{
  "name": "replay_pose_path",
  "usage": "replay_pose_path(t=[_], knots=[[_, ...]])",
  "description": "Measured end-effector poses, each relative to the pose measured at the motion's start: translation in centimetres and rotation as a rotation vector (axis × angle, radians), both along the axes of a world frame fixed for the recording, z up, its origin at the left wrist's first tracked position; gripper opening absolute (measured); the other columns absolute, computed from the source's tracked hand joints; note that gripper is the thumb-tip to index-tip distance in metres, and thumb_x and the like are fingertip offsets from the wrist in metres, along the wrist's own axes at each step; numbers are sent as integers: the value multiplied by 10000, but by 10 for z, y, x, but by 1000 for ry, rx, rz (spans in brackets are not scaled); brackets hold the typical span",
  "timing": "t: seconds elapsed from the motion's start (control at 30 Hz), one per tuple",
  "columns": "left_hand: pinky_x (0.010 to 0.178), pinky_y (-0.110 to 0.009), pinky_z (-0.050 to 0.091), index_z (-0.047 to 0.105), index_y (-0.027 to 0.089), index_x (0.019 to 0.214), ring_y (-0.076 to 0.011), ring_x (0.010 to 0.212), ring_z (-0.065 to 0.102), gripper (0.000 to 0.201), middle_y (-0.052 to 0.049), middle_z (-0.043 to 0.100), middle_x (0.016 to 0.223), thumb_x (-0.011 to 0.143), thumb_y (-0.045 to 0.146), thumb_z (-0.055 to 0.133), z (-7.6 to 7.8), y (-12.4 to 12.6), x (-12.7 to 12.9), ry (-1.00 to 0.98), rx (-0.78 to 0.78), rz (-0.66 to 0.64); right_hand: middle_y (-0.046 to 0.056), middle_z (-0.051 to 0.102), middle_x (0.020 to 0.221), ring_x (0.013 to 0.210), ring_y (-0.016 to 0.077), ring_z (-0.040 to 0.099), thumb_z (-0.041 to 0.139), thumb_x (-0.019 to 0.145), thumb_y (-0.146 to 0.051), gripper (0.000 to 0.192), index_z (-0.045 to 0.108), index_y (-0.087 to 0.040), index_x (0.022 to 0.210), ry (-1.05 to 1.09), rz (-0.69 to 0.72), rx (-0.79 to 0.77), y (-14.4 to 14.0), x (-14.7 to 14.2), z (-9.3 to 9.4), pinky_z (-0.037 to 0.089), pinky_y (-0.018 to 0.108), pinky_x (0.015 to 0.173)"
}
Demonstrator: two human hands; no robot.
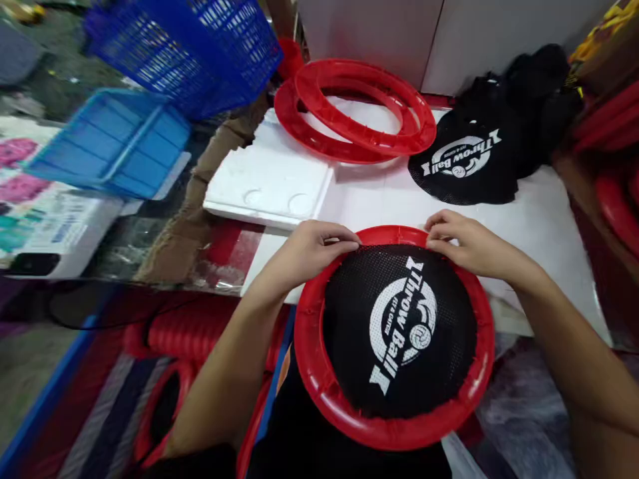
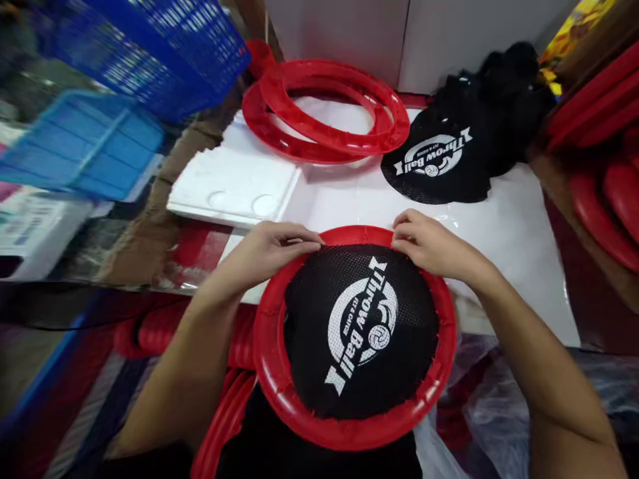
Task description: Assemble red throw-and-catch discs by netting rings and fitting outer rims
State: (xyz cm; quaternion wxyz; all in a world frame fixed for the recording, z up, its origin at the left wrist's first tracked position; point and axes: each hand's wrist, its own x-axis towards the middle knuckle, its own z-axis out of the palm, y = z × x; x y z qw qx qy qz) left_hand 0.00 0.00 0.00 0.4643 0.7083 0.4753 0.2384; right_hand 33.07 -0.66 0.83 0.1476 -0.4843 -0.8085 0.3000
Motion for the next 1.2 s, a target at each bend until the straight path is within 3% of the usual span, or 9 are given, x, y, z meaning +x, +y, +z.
replay_pose_path(t=[0.13,0.33,0.47,0.6,0.7,0.9,0.97,1.1,1.2], knots=[[895,-322,568,855,218,1004,-211,953,772,164,-40,843,1016,945,238,703,-7,-1,5,51,168,-17,104,660,1353,1238,285,654,619,1034,-372,214,725,-219,927,26,64,67,-5,-18,-3,504,478,1107],[901,-336,557,823,217,1073,-206,969,746,180,-47,819,1057,1014,274,663,8,-1,12,108,234,-175,79,695,1342,1236,271,674,618,1039,-288,107,688,-245,970,229,-22,135,-17,-30,-19,515,461,1093],[965,-384,521,798,211,1118,-243,1062,695,173,-71,773,1096,1018,243,659,10,-2,26,234,416,-279,69,714,1252,1162,250,681,618,1041,-296,95,680,-246,989,283,-34,112,-14,-32,-22,510,423,1049],[865,-329,509,769,200,977,-194,913,704,154,-30,779,967,1011,181,620,7,-1,33,208,348,-214,62,707,1140,1084,230,661,595,1033,-277,131,662,-229,931,307,-64,18,-5,-36,-20,496,390,985],[808,-308,496,743,195,975,-176,850,703,159,-20,783,946,1030,224,597,10,0,32,188,269,-159,61,715,1088,1020,226,654,608,997,-254,160,649,-214,848,286,-79,-60,1,-39,-18,486,381,916],[821,-340,500,746,171,984,-214,860,692,221,-69,763,933,1031,183,530,19,0,34,396,336,-186,65,720,1027,909,217,630,624,939,-210,168,624,-206,771,158,-95,-68,6,-41,-9,473,389,850],[863,-357,506,769,179,980,-233,906,692,223,-81,761,936,1015,166,549,17,4,34,454,398,-235,66,721,1039,932,224,644,615,950,-217,149,634,-209,802,154,-60,-70,5,-42,-7,488,399,878],[926,-398,510,796,215,1101,-259,985,688,210,-75,760,945,1016,193,605,7,16,33,434,477,-291,105,699,1254,1184,284,632,598,1002,-270,117,697,-217,1032,120,29,53,0,-55,-7,474,468,1059],[932,-378,527,787,227,1131,-238,1000,692,187,-49,772,978,1011,207,645,1,22,29,303,447,-260,102,712,1240,1172,283,636,589,1006,-232,93,673,-215,970,150,57,76,-1,-66,-11,475,466,1056]])
